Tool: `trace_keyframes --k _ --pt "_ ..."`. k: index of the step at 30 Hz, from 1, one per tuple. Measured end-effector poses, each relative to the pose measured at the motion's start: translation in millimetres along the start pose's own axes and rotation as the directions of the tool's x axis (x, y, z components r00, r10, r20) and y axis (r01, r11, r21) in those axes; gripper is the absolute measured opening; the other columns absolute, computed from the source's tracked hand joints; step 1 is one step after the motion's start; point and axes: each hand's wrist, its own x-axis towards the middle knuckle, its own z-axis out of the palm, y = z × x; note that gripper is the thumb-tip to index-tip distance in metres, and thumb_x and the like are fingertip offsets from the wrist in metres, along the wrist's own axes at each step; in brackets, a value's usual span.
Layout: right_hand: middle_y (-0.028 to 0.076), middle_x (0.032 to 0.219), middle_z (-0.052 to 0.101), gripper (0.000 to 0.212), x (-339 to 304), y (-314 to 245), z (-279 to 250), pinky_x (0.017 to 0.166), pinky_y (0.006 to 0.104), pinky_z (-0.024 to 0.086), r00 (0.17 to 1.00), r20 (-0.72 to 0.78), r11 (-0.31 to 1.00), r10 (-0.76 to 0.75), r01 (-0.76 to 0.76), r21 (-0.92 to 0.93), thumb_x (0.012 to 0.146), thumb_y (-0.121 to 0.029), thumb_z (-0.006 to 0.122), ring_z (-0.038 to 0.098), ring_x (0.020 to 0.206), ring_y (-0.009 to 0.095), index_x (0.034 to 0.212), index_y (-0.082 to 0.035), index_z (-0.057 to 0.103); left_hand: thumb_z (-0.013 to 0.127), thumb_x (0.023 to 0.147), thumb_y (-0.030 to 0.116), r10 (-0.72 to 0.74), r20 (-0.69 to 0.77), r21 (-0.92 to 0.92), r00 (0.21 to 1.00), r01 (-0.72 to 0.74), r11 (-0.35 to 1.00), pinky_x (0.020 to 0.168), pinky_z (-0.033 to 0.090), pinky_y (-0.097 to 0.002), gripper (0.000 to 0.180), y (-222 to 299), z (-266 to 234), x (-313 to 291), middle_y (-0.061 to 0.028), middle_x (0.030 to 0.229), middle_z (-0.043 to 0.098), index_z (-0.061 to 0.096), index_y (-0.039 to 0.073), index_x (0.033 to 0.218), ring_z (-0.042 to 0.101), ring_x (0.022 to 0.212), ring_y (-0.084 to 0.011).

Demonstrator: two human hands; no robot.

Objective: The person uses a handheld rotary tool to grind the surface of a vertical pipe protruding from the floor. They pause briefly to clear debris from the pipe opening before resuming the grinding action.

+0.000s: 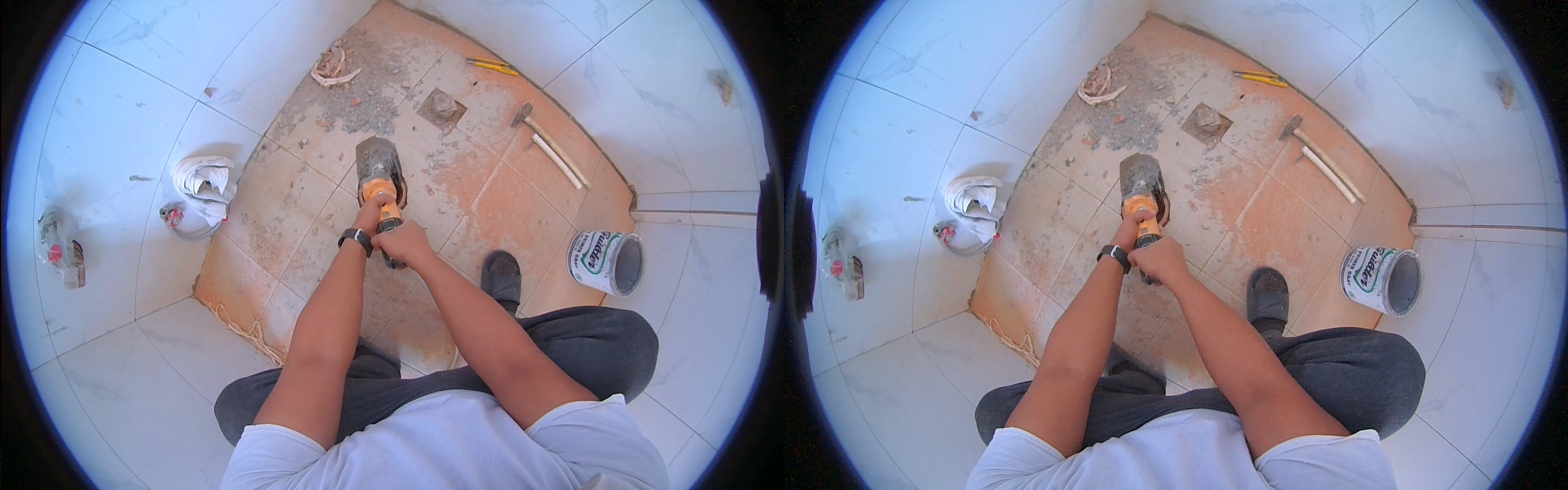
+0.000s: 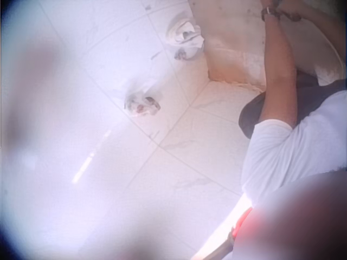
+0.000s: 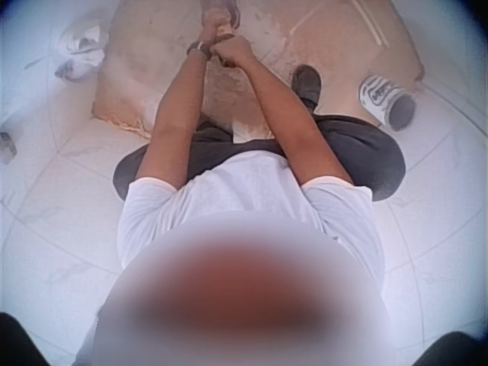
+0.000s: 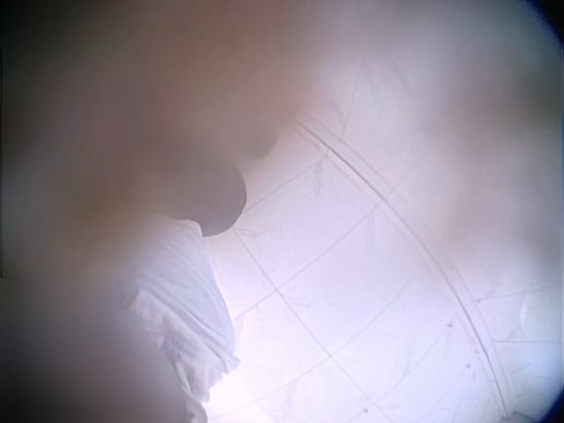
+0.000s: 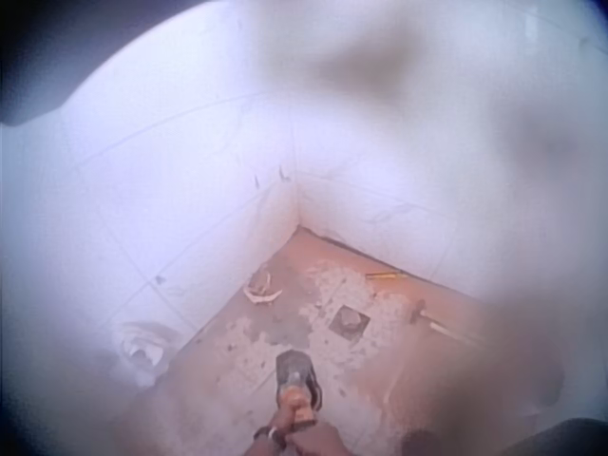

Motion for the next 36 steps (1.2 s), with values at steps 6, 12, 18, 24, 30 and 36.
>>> trace_keyframes --k 6,12,18,24,30,36 --pt "0.020 0.093 0.078 0.053 -1 -1 -1 0.060 0.0401 0.064 1.000 0.001 1.000 -0.007 0.007 0.018 0.065 -0.030 0.084 0.078 0.077 0.029 0.104 0.005 0.073 0.070 0.093 0.027 0.047 -0.013 0.026 0.999 -0.047 0.999 0.062 0.058 -0.0383 0.024 -2 0 -1 -0.0103 0.077 0.069 0.060 0.007 0.101 0.068 0.062 -0.0254" --pt "0.022 0.089 0.077 0.053 -5 -1 -4 0.060 0.0389 0.064 0.995 -0.022 0.995 -0.099 0.099 -0.031 0.065 -0.032 0.085 0.078 0.074 0.028 0.095 0.011 0.072 0.069 0.093 0.026 0.086 0.019 -0.007 0.996 -0.086 0.996 0.062 0.059 -0.0380 0.025 3 6 -6 -0.0116 0.080 0.070 0.060 0.006 0.104 0.069 0.064 -0.0253" --pt "0.025 0.093 0.077 0.053 -5 -18 4 0.079 0.0450 0.062 0.961 -0.069 0.959 -0.269 0.260 -0.113 0.065 -0.034 0.085 0.078 0.089 0.037 0.101 0.005 0.072 0.071 0.091 0.027 0.195 0.007 -0.042 0.981 -0.195 0.980 0.071 0.063 -0.0385 0.034 37 3 -29 -0.0124 0.089 0.072 0.059 0.003 0.112 0.073 0.075 -0.0257" --pt "0.026 0.096 0.077 0.062 0 -18 14 0.081 0.0448 0.062 0.943 -0.086 0.945 -0.323 0.316 -0.078 0.065 -0.034 0.086 0.077 0.092 0.038 0.108 0.007 0.067 0.072 0.091 0.027 0.253 -0.062 0.052 0.965 -0.250 0.967 0.070 0.063 -0.0376 0.033 53 5 -47 -0.0106 0.088 0.072 0.061 0.003 0.110 0.074 0.075 -0.0240" --pt "0.030 0.104 0.075 0.066 -1 -6 11 0.085 0.0472 0.060 0.943 -0.143 0.948 -0.301 0.280 -0.155 0.067 -0.036 0.088 0.075 0.101 0.042 0.110 0.008 0.063 0.080 0.088 0.029 0.567 -0.250 0.487 0.785 -0.404 0.774 0.073 0.058 -0.0352 0.041 38 34 -55 -0.0085 0.095 0.074 0.070 -0.001 0.114 0.072 0.080 -0.0200" --pt "0.024 0.111 0.075 0.065 -13 -1 16 0.089 0.0507 0.059 0.937 -0.235 0.965 -0.259 0.240 -0.108 0.075 -0.037 0.088 0.074 0.105 0.042 0.117 0.002 0.060 0.086 0.081 0.034 0.720 -0.171 0.808 0.673 -0.322 0.494 0.077 0.057 -0.0363 0.053 34 47 -60 -0.0108 0.105 0.076 0.071 -0.005 0.114 0.073 0.088 -0.0207"
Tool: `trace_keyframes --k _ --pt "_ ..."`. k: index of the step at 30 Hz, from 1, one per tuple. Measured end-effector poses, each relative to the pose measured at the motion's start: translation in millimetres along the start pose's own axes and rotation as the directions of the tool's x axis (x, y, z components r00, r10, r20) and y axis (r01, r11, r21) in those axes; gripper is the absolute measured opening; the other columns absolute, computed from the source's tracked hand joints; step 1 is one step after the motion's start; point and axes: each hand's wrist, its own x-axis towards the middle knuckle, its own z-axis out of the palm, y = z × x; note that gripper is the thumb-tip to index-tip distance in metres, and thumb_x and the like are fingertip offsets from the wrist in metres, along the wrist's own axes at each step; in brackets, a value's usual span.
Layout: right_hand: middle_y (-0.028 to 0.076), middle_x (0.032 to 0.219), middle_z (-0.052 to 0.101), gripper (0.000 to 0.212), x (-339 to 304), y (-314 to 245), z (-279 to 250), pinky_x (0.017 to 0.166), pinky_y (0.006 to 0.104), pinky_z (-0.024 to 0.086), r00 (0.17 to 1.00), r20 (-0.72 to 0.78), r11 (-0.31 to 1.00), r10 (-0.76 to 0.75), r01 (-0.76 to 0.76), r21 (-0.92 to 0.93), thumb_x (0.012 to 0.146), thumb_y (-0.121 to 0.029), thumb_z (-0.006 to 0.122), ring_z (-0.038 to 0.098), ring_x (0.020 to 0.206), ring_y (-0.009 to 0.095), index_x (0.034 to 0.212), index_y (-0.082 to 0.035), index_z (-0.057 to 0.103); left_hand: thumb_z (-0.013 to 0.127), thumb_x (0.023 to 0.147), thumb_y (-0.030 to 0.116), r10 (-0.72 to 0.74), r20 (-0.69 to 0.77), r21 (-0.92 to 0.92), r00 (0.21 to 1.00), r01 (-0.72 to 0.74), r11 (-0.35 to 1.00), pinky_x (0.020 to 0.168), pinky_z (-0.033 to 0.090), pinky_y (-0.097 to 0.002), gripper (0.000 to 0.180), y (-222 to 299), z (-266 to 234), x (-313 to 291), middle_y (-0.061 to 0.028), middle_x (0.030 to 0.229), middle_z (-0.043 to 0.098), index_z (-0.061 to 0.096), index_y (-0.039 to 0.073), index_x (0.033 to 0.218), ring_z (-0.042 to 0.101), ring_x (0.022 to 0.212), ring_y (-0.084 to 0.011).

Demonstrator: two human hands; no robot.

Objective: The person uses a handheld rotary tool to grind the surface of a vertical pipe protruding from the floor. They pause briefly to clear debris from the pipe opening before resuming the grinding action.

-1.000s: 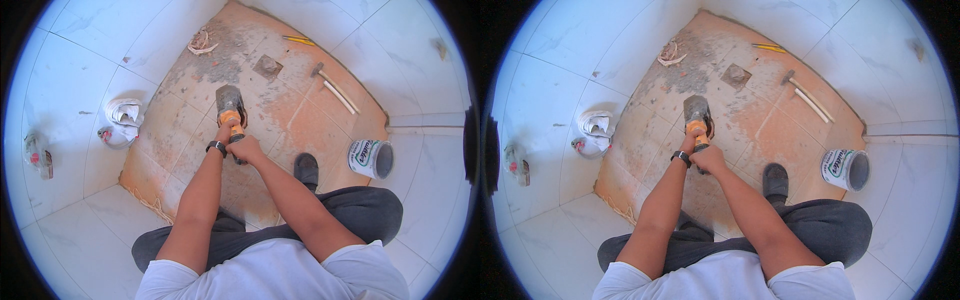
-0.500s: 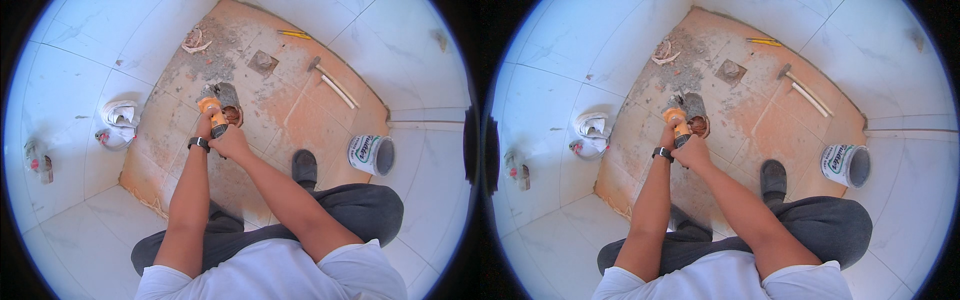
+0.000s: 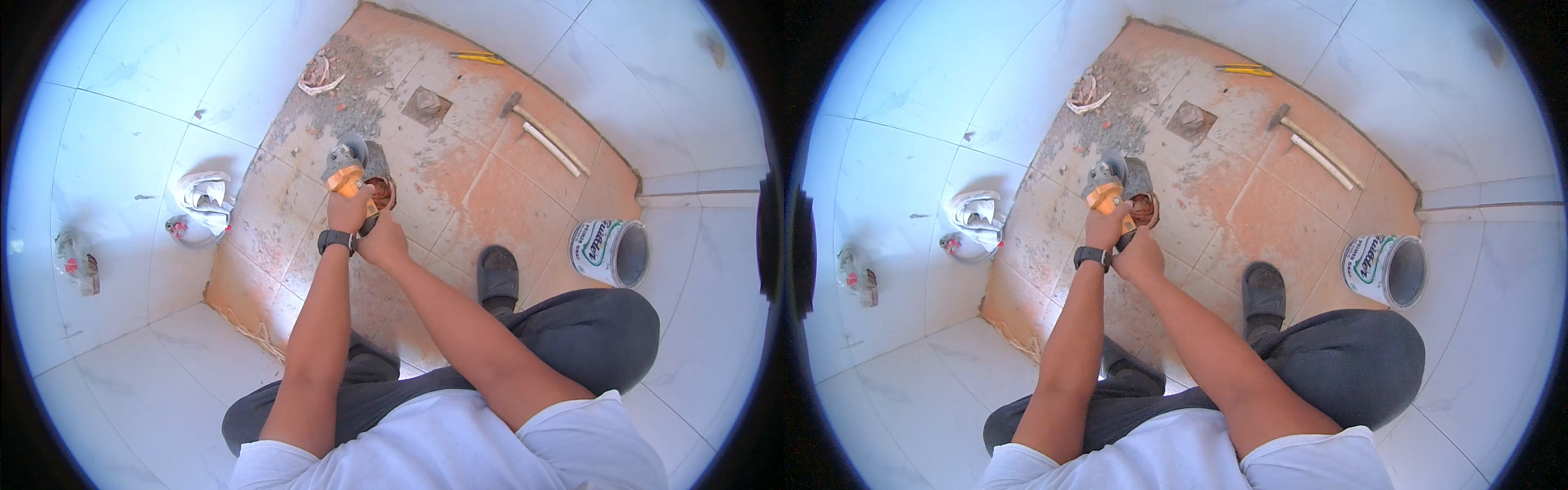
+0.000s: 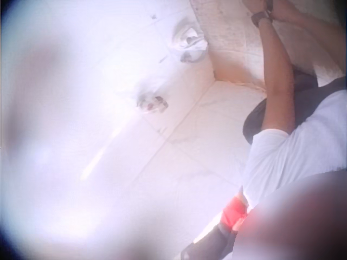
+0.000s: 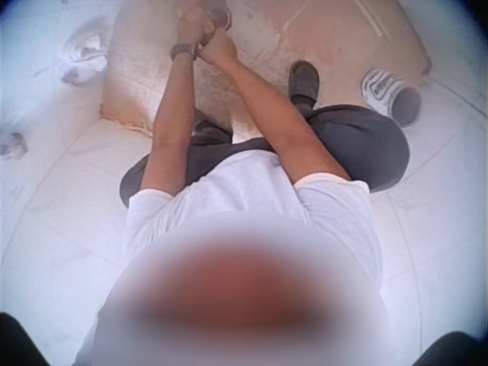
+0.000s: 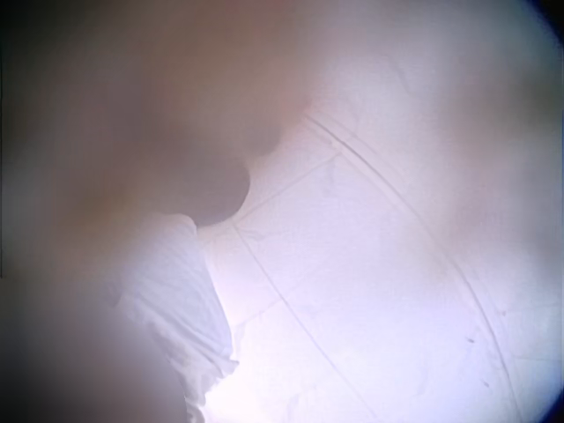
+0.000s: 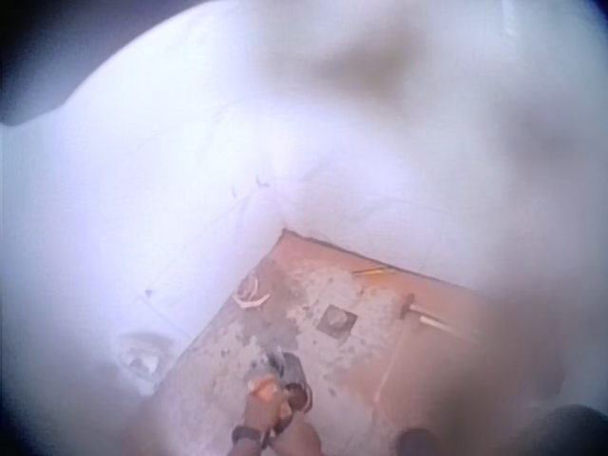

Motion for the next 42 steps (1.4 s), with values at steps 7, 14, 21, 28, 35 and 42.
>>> trace_keyframes --k 7,14,21,28,35,42 --pt "0.019 0.097 0.078 0.048 7 33 -1 0.080 0.0454 0.059 0.974 0.223 0.974 -0.040 -0.012 0.226 0.070 -0.034 0.088 0.076 0.091 0.035 0.103 -0.001 0.074 0.087 0.081 0.031 -0.331 0.189 -0.050 0.925 0.345 0.937 0.075 0.058 -0.0360 0.051 -9 -4 -18 -0.0104 0.103 0.075 0.071 -0.003 0.115 0.072 0.086 -0.0200" --pt "0.013 0.084 0.076 0.041 11 66 22 0.069 0.0388 0.054 0.942 0.333 0.811 0.030 -0.218 0.543 0.068 -0.028 0.086 0.072 0.075 0.023 0.094 0.002 0.075 0.084 0.085 0.032 -0.268 0.268 -0.053 0.925 0.292 0.955 0.075 0.058 -0.0353 0.049 -21 7 -29 -0.0094 0.102 0.074 0.070 -0.003 0.116 0.071 0.085 -0.0194" --pt "0.012 0.082 0.075 0.037 28 80 51 0.067 0.0385 0.053 0.924 0.381 0.679 0.024 -0.295 0.672 0.069 -0.029 0.085 0.070 0.073 0.023 0.088 0.001 0.076 0.082 0.084 0.037 -0.212 0.256 0.191 0.943 0.165 0.968 0.076 0.059 -0.0386 0.049 -20 9 -22 -0.0172 0.097 0.077 0.074 -0.005 0.107 0.076 0.088 -0.0253" --pt "0.011 0.079 0.071 0.030 30 81 48 0.059 0.0367 0.052 0.915 0.402 0.674 0.023 -0.311 0.670 0.074 -0.019 0.081 0.068 0.065 0.022 0.093 0.002 0.072 0.082 0.083 0.040 -0.219 0.261 0.281 0.940 0.143 0.949 0.078 0.059 -0.0404 0.055 -26 13 -15 -0.0204 0.101 0.078 0.073 -0.007 0.111 0.077 0.091 -0.0294" --pt "0.013 0.084 0.076 0.038 35 89 59 0.070 0.0384 0.054 0.914 0.402 0.655 0.058 -0.339 0.675 0.070 -0.028 0.084 0.072 0.076 0.024 0.090 0.003 0.077 0.083 0.081 0.042 -0.248 0.250 0.327 0.936 0.159 0.932 0.081 0.059 -0.0410 0.060 -27 19 -12 -0.0222 0.105 0.077 0.072 -0.008 0.113 0.077 0.094 -0.0315" --pt "0.013 0.085 0.076 0.038 41 93 68 0.071 0.0382 0.054 0.897 0.435 0.619 0.072 -0.383 0.686 0.070 -0.029 0.084 0.072 0.077 0.024 0.091 0.002 0.077 0.083 0.084 0.041 -0.251 0.274 0.381 0.928 0.135 0.915 0.079 0.059 -0.0374 0.057 -32 18 -6 -0.0160 0.102 0.077 0.072 -0.006 0.115 0.075 0.089 -0.0234"
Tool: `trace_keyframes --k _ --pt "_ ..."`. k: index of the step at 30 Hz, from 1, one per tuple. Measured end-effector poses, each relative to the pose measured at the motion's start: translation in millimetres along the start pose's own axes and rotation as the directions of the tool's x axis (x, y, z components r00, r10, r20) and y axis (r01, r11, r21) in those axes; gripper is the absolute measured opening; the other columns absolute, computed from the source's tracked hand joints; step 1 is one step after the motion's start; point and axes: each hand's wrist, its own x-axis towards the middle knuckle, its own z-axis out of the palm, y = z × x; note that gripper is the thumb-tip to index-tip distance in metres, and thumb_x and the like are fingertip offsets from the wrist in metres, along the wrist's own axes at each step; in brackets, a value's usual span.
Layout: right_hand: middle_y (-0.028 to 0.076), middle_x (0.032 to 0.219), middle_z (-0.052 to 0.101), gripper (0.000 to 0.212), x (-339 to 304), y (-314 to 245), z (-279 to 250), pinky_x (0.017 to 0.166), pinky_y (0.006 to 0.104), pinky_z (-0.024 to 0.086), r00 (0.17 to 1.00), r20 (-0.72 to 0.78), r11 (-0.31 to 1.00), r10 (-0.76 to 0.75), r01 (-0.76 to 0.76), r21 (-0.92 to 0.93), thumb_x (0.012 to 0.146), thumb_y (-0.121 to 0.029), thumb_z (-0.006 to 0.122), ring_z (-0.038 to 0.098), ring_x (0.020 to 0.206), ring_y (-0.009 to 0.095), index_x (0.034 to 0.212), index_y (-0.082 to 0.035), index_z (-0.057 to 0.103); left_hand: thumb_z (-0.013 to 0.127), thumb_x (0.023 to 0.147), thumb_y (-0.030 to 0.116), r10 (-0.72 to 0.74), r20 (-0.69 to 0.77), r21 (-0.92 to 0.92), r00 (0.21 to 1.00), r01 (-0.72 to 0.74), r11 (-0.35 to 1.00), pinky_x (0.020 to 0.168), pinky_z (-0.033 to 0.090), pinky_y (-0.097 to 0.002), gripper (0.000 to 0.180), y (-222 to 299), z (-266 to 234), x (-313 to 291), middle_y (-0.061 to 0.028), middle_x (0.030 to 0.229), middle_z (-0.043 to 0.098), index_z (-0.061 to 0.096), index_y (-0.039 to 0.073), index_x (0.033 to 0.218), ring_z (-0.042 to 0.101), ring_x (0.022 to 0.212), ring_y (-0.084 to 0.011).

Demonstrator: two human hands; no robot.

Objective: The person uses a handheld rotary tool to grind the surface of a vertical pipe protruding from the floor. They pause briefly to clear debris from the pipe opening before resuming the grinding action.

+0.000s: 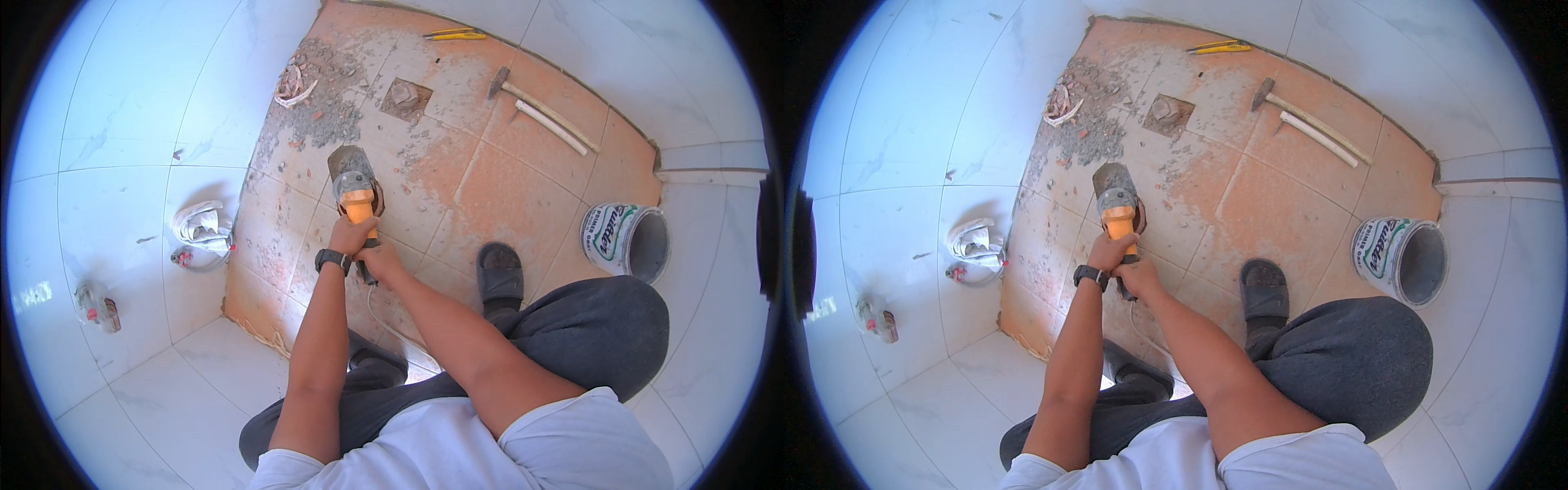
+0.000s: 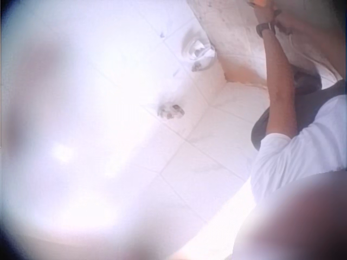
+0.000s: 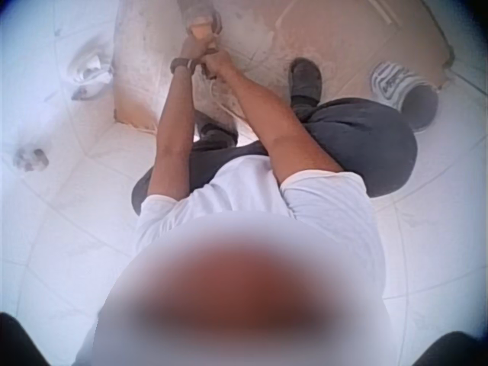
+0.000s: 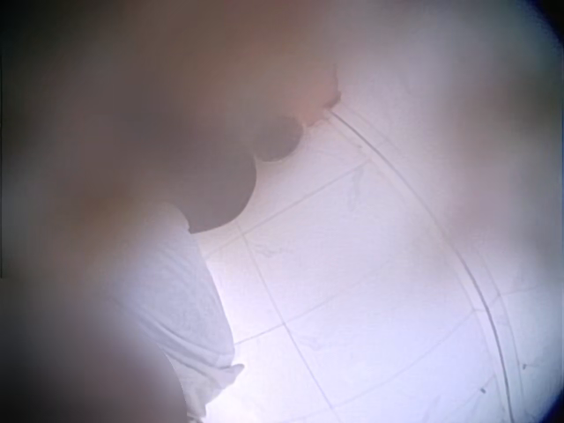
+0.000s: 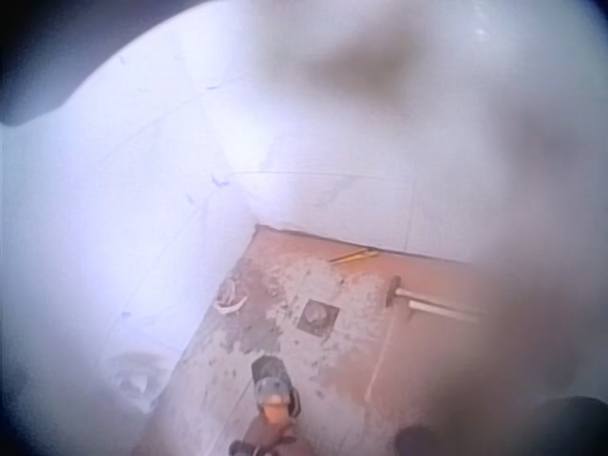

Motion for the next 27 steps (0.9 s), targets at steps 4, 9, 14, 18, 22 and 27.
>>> trace_keyframes --k 4,9,14,18,22,27 --pt "0.012 0.086 0.077 0.038 -0.9 -1.9 -0.4 0.071 0.0378 0.054 1.000 0.000 0.999 -0.032 0.032 0.006 0.070 -0.028 0.084 0.072 0.078 0.024 0.093 0.002 0.077 0.083 0.083 0.041 -0.038 0.022 0.017 0.999 0.038 0.999 0.079 0.059 -0.0373 0.057 2.9 0.4 3.6 -0.0160 0.101 0.077 0.073 -0.006 0.113 0.075 0.089 -0.0236" --pt "0.011 0.077 0.069 0.024 -6.1 -4.3 1.9 0.052 0.0377 0.051 0.994 -0.016 0.992 -0.107 0.108 0.068 0.078 -0.012 0.077 0.065 0.060 0.022 0.096 0.003 0.069 0.083 0.083 0.041 -0.001 0.042 0.034 0.999 0.000 0.999 0.079 0.058 -0.0367 0.056 7.6 -2.1 1.6 -0.0157 0.102 0.077 0.073 -0.006 0.113 0.075 0.089 -0.0225" --pt "0.010 0.077 0.068 0.025 -4.4 -4.2 4.4 0.052 0.0376 0.051 0.996 -0.021 0.994 -0.090 0.091 0.057 0.078 -0.013 0.078 0.064 0.060 0.021 0.096 0.002 0.069 0.083 0.084 0.040 0.005 0.051 0.020 0.999 -0.006 1.000 0.078 0.058 -0.0362 0.054 6.7 -1.4 2.4 -0.0142 0.101 0.077 0.074 -0.005 0.113 0.074 0.088 -0.0215" --pt "0.010 0.076 0.067 0.024 -4.8 -4.0 3.1 0.052 0.0381 0.051 0.998 -0.028 0.998 -0.048 0.049 0.032 0.078 -0.014 0.079 0.063 0.059 0.020 0.092 0.002 0.069 0.083 0.085 0.041 0.003 0.068 0.022 0.998 -0.004 1.000 0.077 0.058 -0.0358 0.053 5.1 -0.8 4.8 -0.0130 0.100 0.077 0.074 -0.004 0.113 0.074 0.086 -0.0210" --pt "0.010 0.074 0.067 0.023 -5.4 -3.5 3.5 0.052 0.0387 0.051 0.998 -0.017 0.998 -0.055 0.055 0.043 0.078 -0.014 0.078 0.063 0.058 0.021 0.091 0.002 0.069 0.082 0.085 0.041 0.005 0.077 0.014 0.997 -0.006 1.000 0.077 0.058 -0.0358 0.053 6.8 -0.5 2.2 -0.0130 0.100 0.078 0.074 -0.004 0.113 0.074 0.086 -0.0211" --pt "0.011 0.075 0.068 0.022 -7.0 -2.8 3.8 0.053 0.0383 0.052 0.995 -0.076 0.998 -0.066 0.065 -0.009 0.078 -0.013 0.078 0.065 0.059 0.022 0.091 0.002 0.069 0.082 0.085 0.040 -0.002 0.031 0.051 1.000 0.001 0.999 0.079 0.058 -0.0362 0.054 7.5 0.9 -1.5 -0.0144 0.103 0.078 0.073 -0.004 0.116 0.075 0.089 -0.0229"
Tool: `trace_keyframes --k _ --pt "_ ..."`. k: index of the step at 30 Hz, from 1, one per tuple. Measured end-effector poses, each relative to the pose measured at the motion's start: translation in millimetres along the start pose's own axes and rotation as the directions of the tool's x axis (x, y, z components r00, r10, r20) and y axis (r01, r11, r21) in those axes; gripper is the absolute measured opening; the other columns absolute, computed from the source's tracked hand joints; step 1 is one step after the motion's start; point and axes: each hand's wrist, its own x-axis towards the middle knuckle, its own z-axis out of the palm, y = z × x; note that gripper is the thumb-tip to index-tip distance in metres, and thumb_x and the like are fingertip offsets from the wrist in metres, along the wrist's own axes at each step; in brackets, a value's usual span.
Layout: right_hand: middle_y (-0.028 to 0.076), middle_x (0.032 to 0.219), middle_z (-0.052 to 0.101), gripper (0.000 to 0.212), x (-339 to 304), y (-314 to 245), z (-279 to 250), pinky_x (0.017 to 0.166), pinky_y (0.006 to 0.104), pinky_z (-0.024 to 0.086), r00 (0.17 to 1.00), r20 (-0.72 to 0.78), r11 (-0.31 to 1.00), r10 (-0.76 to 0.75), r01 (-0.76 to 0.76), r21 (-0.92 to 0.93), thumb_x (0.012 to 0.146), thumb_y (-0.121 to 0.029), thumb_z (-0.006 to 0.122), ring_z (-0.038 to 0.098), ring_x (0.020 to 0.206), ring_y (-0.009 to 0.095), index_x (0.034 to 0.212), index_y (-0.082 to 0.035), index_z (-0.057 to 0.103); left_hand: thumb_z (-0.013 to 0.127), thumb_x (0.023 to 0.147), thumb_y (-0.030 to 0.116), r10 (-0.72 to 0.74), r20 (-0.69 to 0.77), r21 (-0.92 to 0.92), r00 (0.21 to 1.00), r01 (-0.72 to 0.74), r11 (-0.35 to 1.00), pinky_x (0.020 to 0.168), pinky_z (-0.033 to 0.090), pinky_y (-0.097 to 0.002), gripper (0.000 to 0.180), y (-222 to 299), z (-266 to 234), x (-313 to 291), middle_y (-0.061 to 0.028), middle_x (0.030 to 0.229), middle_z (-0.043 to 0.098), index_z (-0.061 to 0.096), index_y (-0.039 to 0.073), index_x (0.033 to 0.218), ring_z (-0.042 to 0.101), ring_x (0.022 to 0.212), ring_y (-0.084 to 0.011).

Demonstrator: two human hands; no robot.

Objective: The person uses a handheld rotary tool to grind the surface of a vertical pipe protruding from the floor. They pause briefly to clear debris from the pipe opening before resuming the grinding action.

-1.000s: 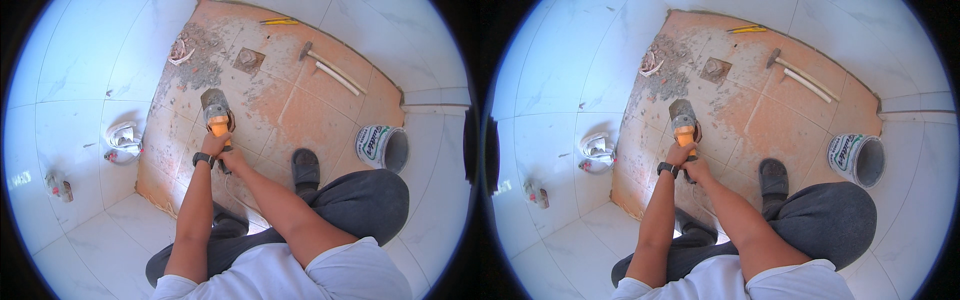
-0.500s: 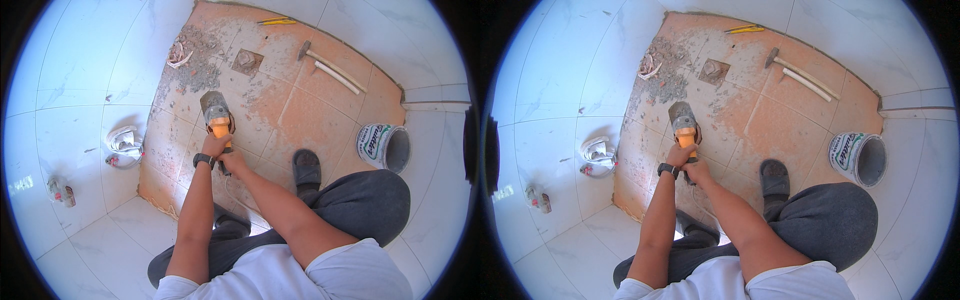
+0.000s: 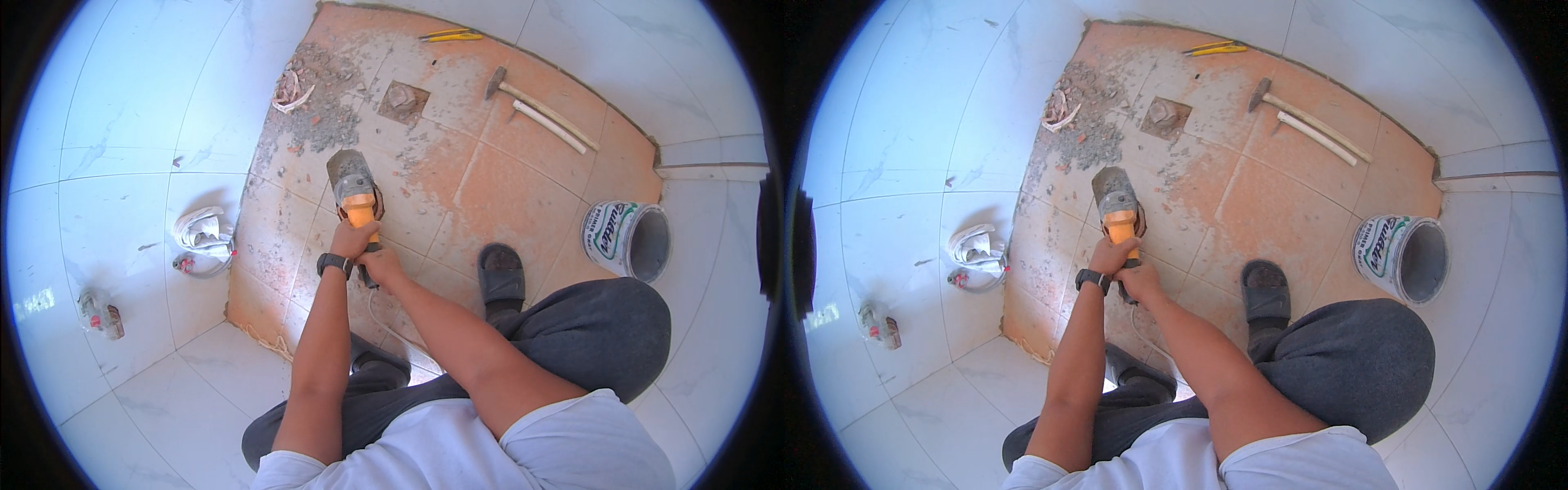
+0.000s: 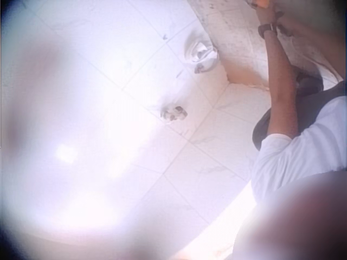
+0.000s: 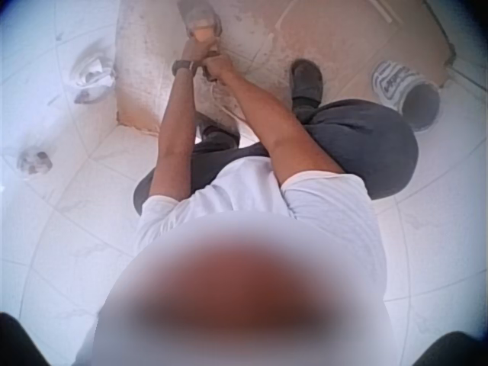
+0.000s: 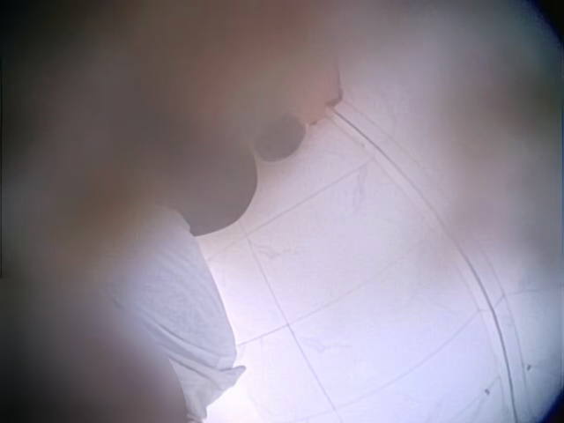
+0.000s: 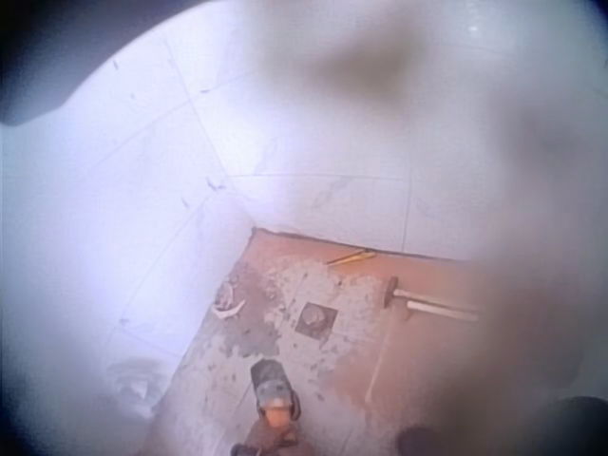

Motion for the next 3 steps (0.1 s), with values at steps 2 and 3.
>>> trace_keyframes --k 2,3 --pt "0.011 0.077 0.069 0.024 -0.5 -3.3 0.0 0.054 0.0385 0.053 0.998 0.054 0.999 -0.039 0.038 0.024 0.078 -0.012 0.078 0.065 0.059 0.021 0.095 0.002 0.069 0.082 0.085 0.039 0.008 -0.037 -0.023 0.999 -0.009 1.000 0.080 0.059 -0.0368 0.054 -1.9 -1.3 -0.5 -0.0151 0.104 0.078 0.073 -0.004 0.117 0.075 0.090 -0.0245" --pt "0.011 0.077 0.069 0.025 -1.4 -4.6 0.1 0.054 0.0385 0.053 0.998 0.056 0.999 -0.034 0.034 0.005 0.078 -0.011 0.078 0.065 0.060 0.021 0.097 0.002 0.069 0.082 0.085 0.039 0.009 -0.046 -0.045 0.999 -0.011 0.999 0.081 0.059 -0.0374 0.054 -3.6 -2.5 -0.5 -0.0156 0.104 0.078 0.073 -0.004 0.117 0.075 0.091 -0.0255"
